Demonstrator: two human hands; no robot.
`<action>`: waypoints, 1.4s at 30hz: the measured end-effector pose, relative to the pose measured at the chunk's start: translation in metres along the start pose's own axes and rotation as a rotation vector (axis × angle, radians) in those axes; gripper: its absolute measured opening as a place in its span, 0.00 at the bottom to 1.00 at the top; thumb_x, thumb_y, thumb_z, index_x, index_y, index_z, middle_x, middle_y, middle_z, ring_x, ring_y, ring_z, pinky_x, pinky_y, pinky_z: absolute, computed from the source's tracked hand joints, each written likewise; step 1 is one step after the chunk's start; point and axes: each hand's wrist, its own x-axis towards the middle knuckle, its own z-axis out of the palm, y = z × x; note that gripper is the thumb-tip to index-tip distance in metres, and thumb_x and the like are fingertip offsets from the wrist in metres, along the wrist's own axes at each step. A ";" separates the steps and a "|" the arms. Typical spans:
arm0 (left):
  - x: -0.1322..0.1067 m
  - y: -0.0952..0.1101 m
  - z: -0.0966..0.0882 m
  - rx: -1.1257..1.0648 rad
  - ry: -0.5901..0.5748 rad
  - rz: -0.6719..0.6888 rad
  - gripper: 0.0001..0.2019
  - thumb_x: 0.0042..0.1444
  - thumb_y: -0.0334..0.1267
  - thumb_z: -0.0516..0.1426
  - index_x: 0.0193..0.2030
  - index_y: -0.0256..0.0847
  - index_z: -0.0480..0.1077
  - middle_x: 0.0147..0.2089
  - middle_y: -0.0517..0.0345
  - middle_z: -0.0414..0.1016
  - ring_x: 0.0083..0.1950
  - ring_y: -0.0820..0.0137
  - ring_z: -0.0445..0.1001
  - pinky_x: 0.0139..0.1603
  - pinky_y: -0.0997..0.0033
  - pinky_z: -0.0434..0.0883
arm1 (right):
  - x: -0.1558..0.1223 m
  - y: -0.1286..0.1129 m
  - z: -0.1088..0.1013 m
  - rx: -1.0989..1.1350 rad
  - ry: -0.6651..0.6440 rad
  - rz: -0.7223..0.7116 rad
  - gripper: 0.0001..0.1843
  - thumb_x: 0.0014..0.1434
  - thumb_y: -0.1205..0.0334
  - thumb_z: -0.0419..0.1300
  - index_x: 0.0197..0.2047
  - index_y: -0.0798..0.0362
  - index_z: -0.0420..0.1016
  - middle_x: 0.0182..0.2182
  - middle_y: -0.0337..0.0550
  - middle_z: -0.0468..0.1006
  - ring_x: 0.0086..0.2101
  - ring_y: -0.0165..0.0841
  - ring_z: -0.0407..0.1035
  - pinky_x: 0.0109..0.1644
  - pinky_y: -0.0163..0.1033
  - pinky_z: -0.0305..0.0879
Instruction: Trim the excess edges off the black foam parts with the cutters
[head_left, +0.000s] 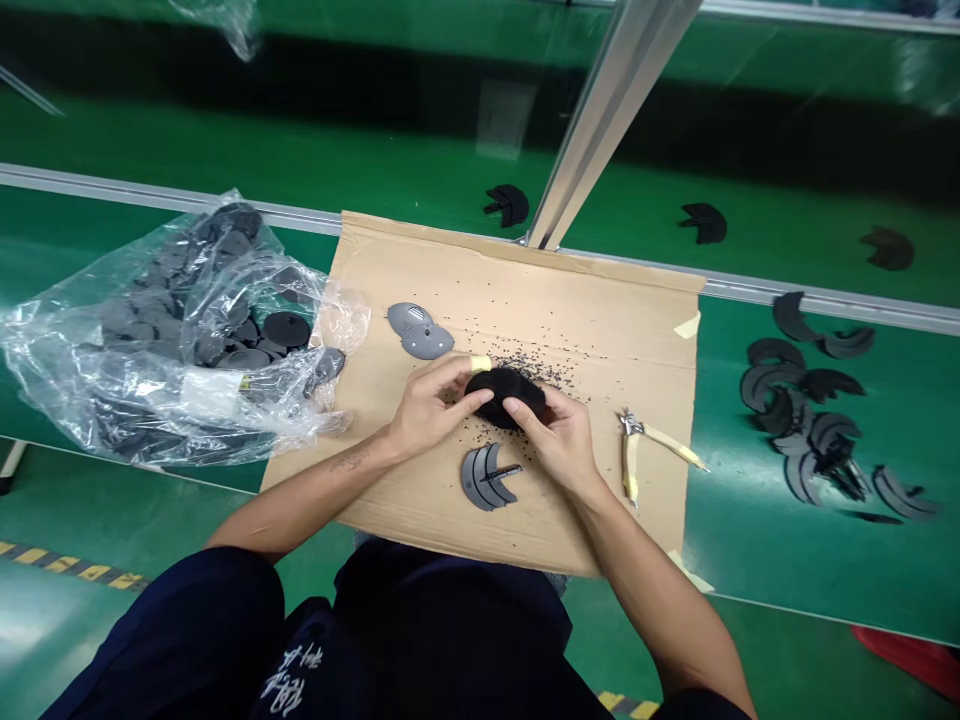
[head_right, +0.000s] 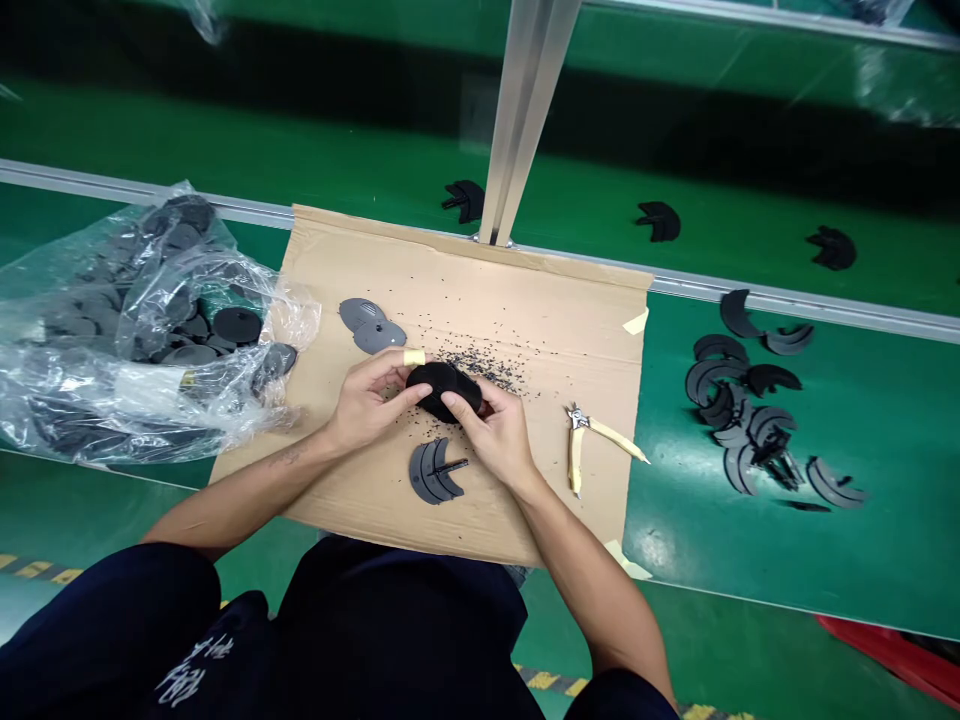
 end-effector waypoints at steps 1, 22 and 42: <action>0.000 0.000 0.000 0.002 -0.004 -0.008 0.13 0.62 0.39 0.65 0.52 0.40 0.78 0.47 0.52 0.81 0.42 0.73 0.79 0.39 0.76 0.78 | 0.000 0.000 0.000 -0.017 0.002 -0.015 0.21 0.56 0.40 0.69 0.38 0.51 0.83 0.32 0.41 0.80 0.31 0.32 0.70 0.35 0.38 0.69; 0.004 0.020 -0.009 0.083 -0.087 0.317 0.13 0.62 0.43 0.65 0.52 0.45 0.79 0.43 0.54 0.81 0.42 0.71 0.79 0.43 0.69 0.78 | -0.010 0.002 0.001 -0.244 -0.016 -0.488 0.05 0.66 0.57 0.63 0.41 0.46 0.79 0.37 0.43 0.85 0.32 0.33 0.78 0.37 0.38 0.75; 0.005 0.022 -0.007 -0.030 -0.122 0.463 0.17 0.60 0.41 0.67 0.54 0.39 0.77 0.42 0.52 0.79 0.43 0.72 0.79 0.43 0.72 0.78 | -0.012 0.008 0.011 -0.288 0.014 -0.776 0.06 0.67 0.67 0.60 0.46 0.49 0.74 0.35 0.42 0.84 0.30 0.30 0.80 0.34 0.32 0.77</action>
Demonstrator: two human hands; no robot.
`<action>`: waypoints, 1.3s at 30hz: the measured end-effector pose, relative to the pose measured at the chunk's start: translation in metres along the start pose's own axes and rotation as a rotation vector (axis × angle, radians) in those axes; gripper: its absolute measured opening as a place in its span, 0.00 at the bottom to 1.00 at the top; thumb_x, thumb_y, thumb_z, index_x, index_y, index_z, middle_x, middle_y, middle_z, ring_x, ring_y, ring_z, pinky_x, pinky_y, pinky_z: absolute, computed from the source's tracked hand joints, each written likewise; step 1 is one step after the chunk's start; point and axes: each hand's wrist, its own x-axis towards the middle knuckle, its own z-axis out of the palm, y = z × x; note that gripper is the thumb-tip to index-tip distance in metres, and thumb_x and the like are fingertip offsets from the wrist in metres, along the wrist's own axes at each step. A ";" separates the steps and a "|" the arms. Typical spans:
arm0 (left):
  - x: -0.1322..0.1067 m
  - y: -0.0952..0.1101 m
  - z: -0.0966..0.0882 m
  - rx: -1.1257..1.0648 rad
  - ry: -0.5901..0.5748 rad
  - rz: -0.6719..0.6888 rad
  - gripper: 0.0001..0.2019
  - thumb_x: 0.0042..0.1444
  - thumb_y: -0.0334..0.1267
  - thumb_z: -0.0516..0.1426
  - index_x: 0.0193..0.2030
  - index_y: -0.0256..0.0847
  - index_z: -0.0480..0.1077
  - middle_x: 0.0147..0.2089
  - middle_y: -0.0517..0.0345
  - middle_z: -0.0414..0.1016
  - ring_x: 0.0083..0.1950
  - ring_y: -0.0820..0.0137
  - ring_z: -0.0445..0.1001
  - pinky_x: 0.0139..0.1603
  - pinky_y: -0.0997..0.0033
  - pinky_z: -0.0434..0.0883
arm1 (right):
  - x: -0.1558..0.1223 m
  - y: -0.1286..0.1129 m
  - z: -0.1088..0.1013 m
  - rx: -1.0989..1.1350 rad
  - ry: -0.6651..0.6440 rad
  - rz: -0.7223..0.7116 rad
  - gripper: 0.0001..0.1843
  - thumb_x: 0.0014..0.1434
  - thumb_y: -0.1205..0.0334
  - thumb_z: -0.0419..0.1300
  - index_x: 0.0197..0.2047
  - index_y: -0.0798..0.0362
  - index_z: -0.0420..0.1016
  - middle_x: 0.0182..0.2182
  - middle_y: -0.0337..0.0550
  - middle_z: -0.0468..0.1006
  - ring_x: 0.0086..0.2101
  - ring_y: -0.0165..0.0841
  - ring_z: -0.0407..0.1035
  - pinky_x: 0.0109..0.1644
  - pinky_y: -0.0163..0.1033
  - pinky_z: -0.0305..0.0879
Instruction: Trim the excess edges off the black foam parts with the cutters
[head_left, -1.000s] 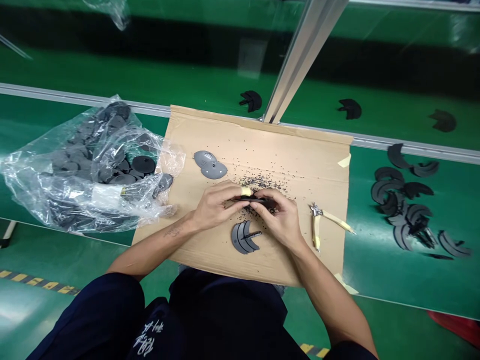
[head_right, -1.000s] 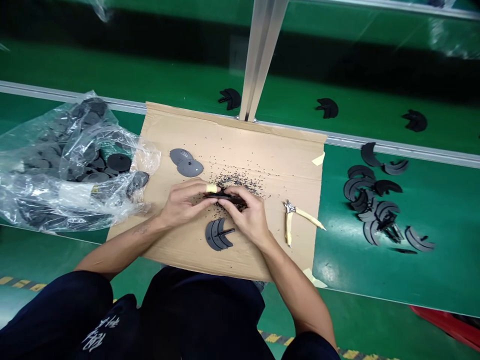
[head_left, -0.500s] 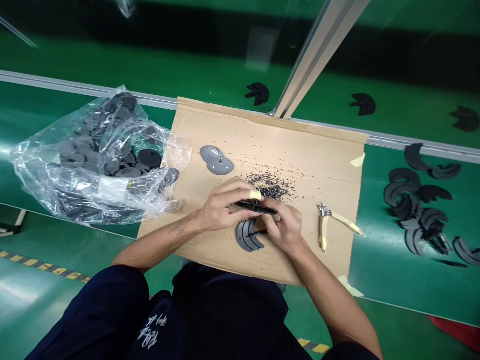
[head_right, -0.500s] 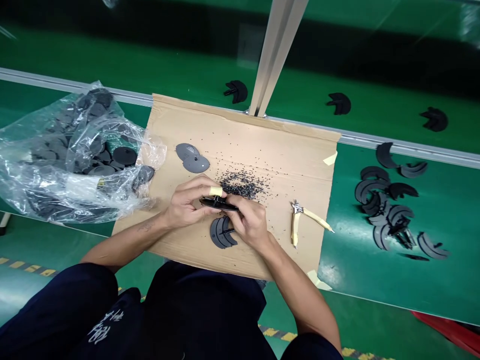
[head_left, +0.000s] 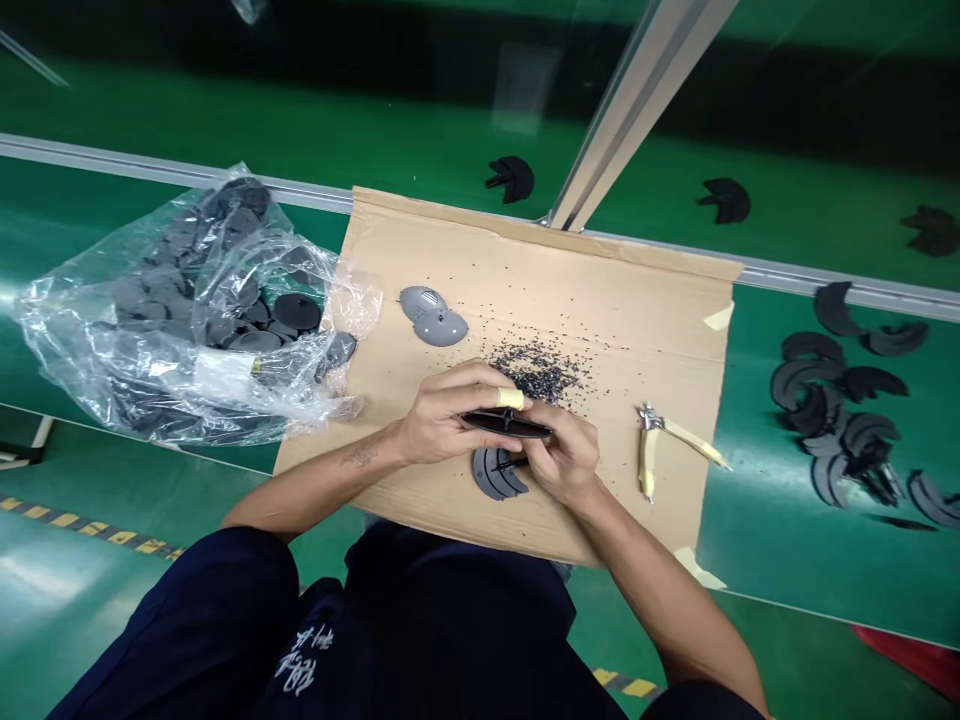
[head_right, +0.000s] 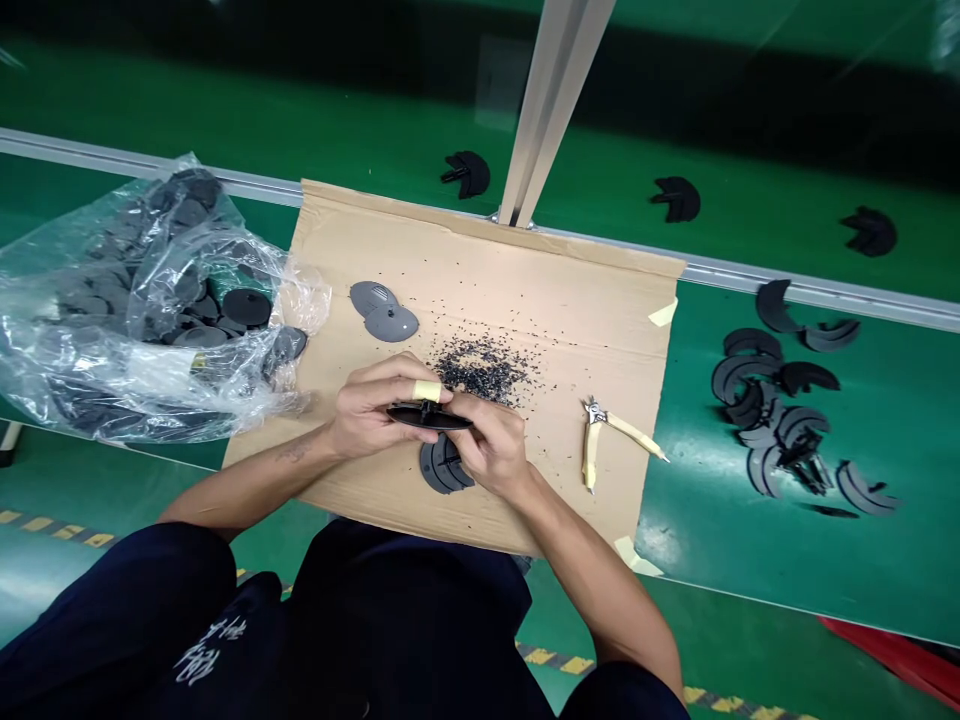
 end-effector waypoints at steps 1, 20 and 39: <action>0.000 0.000 0.001 0.005 0.006 0.010 0.16 0.60 0.41 0.66 0.54 0.39 0.77 0.42 0.52 0.79 0.42 0.72 0.78 0.43 0.72 0.78 | 0.000 0.000 0.000 -0.005 -0.001 0.002 0.06 0.67 0.67 0.60 0.46 0.49 0.74 0.36 0.42 0.85 0.30 0.30 0.80 0.33 0.32 0.77; -0.005 0.003 0.008 0.088 0.096 -0.041 0.10 0.58 0.38 0.68 0.46 0.40 0.80 0.38 0.54 0.82 0.38 0.72 0.79 0.40 0.71 0.77 | -0.001 -0.001 0.002 0.013 -0.019 0.050 0.05 0.67 0.67 0.60 0.46 0.48 0.73 0.35 0.41 0.83 0.30 0.29 0.78 0.32 0.32 0.74; 0.005 0.001 -0.012 -0.329 -0.125 -0.356 0.09 0.59 0.43 0.67 0.38 0.40 0.82 0.36 0.51 0.82 0.38 0.70 0.78 0.42 0.69 0.77 | 0.007 -0.003 -0.006 0.407 -0.061 0.299 0.17 0.62 0.45 0.67 0.43 0.50 0.78 0.40 0.46 0.83 0.42 0.36 0.79 0.48 0.43 0.76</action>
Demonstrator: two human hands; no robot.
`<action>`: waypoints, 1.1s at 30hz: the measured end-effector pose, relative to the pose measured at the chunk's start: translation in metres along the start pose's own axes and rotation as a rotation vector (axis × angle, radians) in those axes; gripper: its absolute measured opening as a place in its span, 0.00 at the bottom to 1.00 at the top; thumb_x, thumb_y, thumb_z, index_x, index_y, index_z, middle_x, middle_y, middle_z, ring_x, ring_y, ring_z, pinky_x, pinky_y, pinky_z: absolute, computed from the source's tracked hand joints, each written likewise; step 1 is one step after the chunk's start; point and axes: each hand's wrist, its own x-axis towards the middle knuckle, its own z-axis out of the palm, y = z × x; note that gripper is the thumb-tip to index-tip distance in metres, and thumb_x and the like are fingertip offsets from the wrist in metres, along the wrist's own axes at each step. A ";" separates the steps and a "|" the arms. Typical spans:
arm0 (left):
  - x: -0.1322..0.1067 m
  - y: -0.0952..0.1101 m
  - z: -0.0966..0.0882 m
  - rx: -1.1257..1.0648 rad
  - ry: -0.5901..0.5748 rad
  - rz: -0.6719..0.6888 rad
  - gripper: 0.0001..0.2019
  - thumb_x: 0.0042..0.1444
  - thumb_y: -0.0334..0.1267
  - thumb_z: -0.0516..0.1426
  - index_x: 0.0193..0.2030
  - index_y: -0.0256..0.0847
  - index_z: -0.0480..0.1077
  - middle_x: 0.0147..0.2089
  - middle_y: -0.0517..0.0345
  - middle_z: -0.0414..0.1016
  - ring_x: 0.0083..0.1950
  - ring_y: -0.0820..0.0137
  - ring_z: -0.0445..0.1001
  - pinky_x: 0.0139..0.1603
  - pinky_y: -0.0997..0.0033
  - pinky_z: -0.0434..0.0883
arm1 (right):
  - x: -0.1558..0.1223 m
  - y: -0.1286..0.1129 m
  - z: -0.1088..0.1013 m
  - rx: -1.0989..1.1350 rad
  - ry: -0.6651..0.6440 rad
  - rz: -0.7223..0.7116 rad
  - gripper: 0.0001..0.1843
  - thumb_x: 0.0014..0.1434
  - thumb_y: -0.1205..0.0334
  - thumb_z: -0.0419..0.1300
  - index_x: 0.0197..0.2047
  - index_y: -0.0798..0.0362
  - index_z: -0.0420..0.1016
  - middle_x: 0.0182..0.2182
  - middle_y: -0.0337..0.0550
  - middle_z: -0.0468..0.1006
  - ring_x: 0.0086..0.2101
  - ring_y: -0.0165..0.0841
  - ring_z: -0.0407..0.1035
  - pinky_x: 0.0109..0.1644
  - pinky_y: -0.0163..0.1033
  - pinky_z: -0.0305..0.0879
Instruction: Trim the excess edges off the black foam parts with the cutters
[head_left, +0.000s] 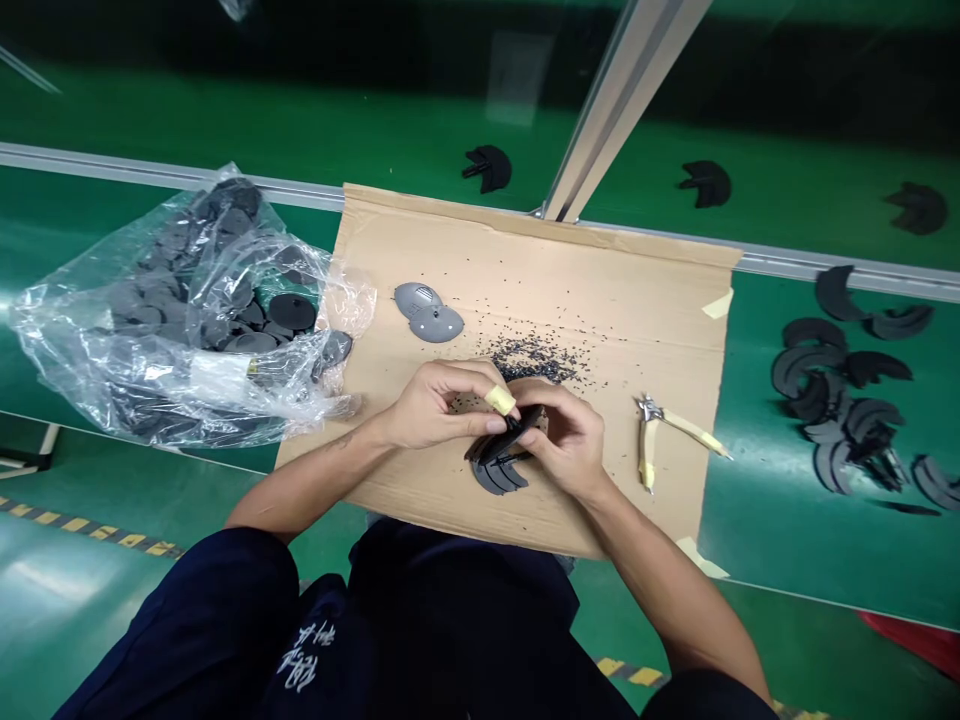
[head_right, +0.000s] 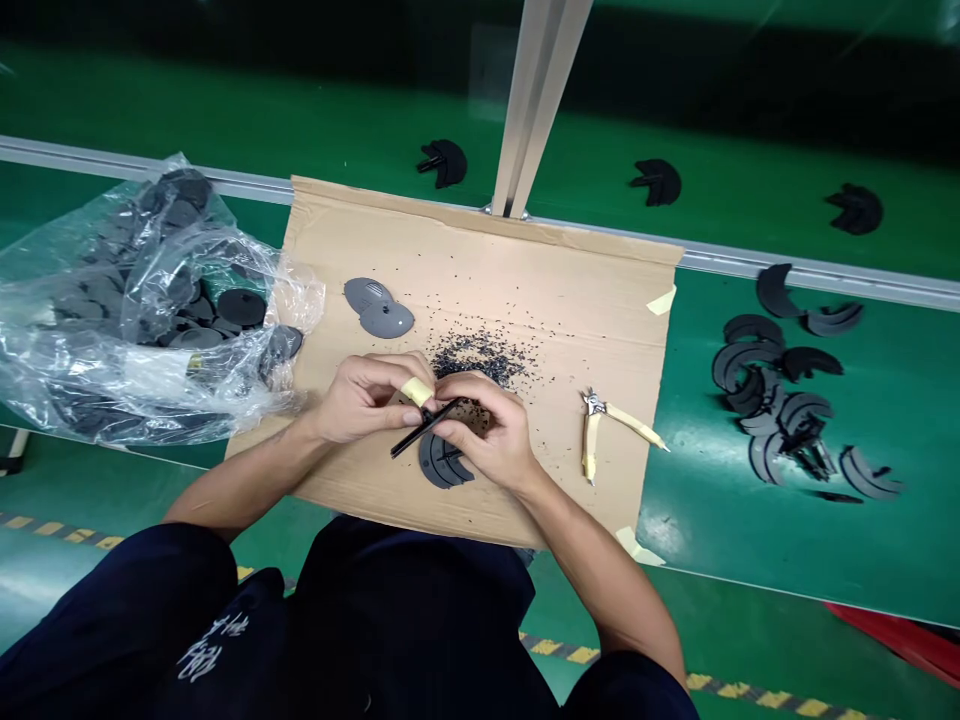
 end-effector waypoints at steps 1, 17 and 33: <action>0.000 0.001 0.000 0.016 -0.007 0.015 0.08 0.60 0.43 0.67 0.38 0.40 0.82 0.35 0.52 0.82 0.38 0.70 0.78 0.42 0.68 0.77 | 0.001 0.000 -0.001 0.012 -0.017 -0.001 0.16 0.62 0.46 0.67 0.41 0.51 0.78 0.40 0.47 0.83 0.41 0.36 0.79 0.47 0.43 0.76; -0.012 -0.019 0.012 0.128 0.172 -0.194 0.18 0.58 0.48 0.67 0.48 0.38 0.77 0.47 0.51 0.81 0.48 0.67 0.79 0.51 0.70 0.76 | -0.016 -0.014 -0.035 -0.793 -0.003 0.049 0.21 0.64 0.42 0.63 0.52 0.49 0.75 0.52 0.50 0.78 0.54 0.42 0.72 0.59 0.55 0.71; 0.003 -0.018 0.001 0.169 0.092 0.011 0.14 0.64 0.44 0.62 0.51 0.37 0.78 0.48 0.48 0.82 0.49 0.68 0.80 0.52 0.65 0.77 | -0.052 -0.032 -0.120 -0.841 0.151 0.173 0.19 0.68 0.45 0.56 0.53 0.47 0.75 0.43 0.54 0.79 0.36 0.43 0.77 0.32 0.46 0.73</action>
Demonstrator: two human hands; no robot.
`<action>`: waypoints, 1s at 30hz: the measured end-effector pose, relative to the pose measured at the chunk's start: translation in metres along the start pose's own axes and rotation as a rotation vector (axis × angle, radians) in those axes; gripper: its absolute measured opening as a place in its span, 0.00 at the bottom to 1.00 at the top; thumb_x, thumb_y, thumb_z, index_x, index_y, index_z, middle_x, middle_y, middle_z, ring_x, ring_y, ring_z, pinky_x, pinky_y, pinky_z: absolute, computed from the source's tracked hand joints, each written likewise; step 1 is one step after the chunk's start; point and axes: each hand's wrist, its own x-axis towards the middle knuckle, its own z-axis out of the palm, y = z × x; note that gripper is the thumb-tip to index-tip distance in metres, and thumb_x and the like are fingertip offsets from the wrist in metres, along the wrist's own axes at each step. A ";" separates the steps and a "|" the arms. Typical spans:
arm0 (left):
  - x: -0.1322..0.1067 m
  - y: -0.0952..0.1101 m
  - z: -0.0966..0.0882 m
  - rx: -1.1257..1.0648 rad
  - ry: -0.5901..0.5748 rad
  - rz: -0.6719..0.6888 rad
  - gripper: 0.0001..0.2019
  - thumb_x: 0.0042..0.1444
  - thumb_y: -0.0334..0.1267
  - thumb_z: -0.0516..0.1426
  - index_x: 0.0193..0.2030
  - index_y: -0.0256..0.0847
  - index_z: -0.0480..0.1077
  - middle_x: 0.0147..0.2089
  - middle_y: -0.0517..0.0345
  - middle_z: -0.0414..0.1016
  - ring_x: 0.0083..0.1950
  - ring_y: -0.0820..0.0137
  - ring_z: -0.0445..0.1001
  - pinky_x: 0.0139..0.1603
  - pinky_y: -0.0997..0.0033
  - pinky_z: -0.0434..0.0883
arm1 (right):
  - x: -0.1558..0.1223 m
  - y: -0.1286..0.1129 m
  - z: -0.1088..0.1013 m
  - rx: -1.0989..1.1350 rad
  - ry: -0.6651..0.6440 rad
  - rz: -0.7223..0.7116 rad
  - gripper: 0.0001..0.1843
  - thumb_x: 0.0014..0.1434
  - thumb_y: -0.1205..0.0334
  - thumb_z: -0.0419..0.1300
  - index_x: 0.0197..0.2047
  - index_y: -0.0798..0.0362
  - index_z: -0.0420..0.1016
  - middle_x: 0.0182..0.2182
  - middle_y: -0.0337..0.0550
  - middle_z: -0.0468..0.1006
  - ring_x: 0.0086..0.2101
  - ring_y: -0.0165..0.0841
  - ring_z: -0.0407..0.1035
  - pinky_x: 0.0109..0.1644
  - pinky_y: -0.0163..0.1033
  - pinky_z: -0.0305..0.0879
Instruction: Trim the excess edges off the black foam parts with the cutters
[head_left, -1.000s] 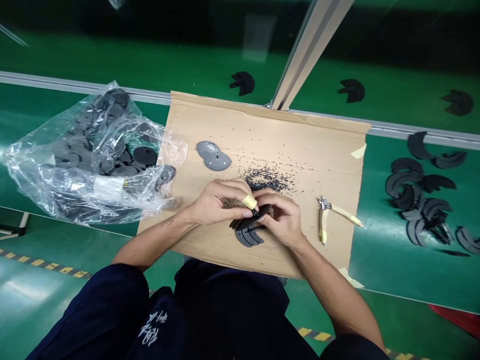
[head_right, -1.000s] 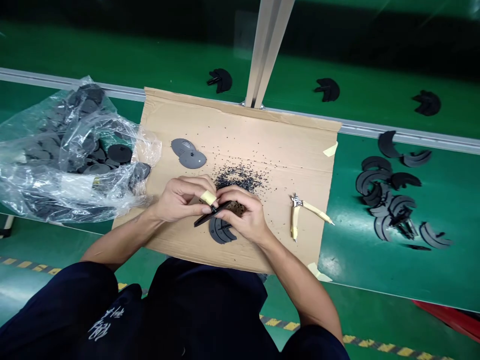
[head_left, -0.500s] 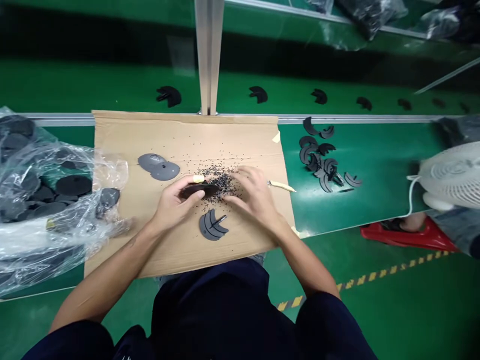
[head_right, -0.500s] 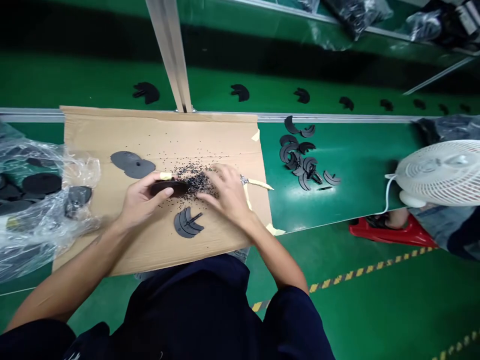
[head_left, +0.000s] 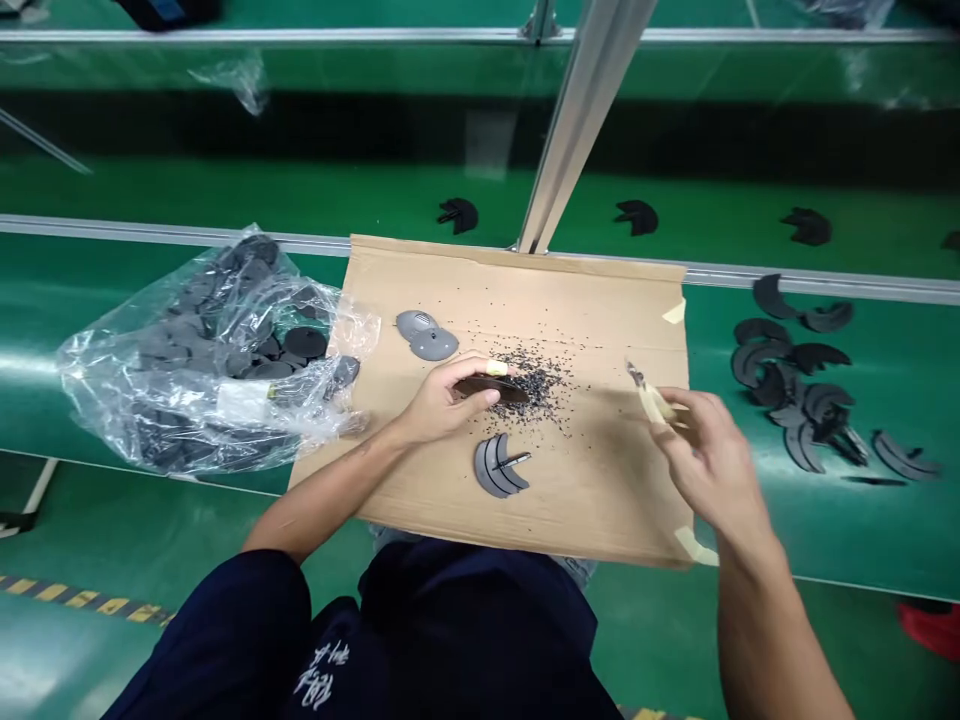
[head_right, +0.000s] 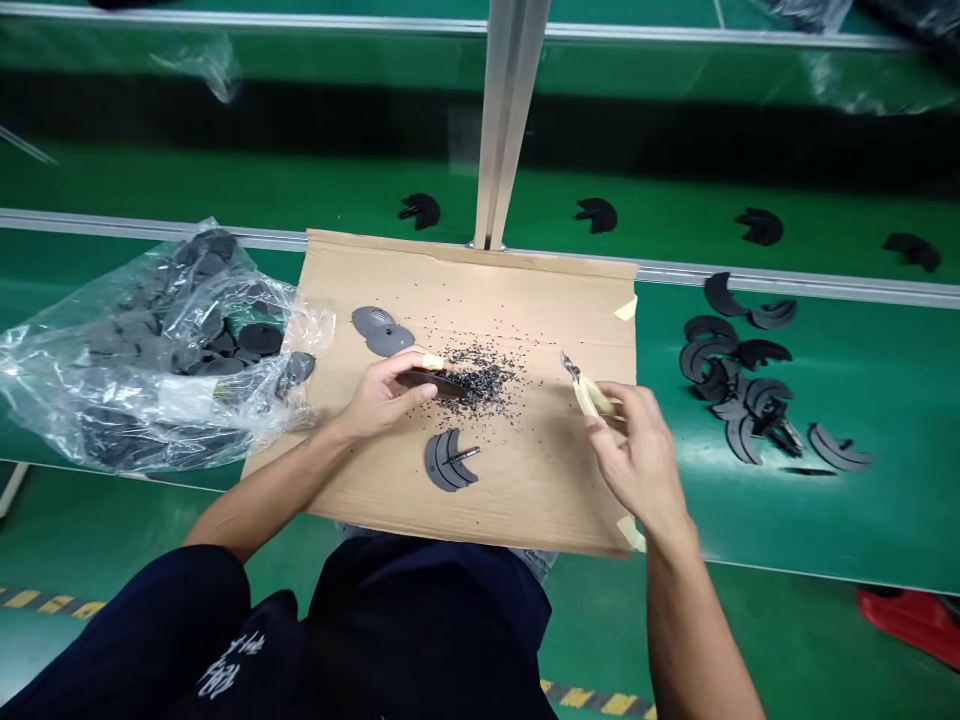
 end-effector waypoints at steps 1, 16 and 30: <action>0.000 0.001 -0.001 0.002 -0.008 -0.003 0.14 0.64 0.44 0.62 0.51 0.37 0.78 0.48 0.48 0.82 0.50 0.68 0.80 0.53 0.64 0.77 | 0.011 -0.007 0.009 0.246 -0.077 0.038 0.18 0.70 0.46 0.52 0.51 0.47 0.74 0.40 0.51 0.79 0.34 0.40 0.77 0.34 0.46 0.75; 0.002 -0.002 -0.014 0.084 -0.036 0.063 0.12 0.62 0.37 0.65 0.52 0.41 0.79 0.46 0.52 0.81 0.47 0.71 0.80 0.51 0.68 0.78 | 0.051 -0.047 0.069 0.258 -0.321 -0.380 0.24 0.68 0.53 0.57 0.64 0.49 0.65 0.55 0.53 0.77 0.53 0.44 0.73 0.56 0.53 0.73; 0.001 0.003 -0.016 0.116 -0.025 0.067 0.13 0.61 0.37 0.66 0.52 0.41 0.80 0.47 0.51 0.82 0.47 0.71 0.80 0.50 0.70 0.78 | 0.045 -0.038 0.070 0.093 -0.125 -0.498 0.28 0.65 0.53 0.64 0.66 0.48 0.69 0.43 0.51 0.78 0.40 0.40 0.73 0.42 0.46 0.73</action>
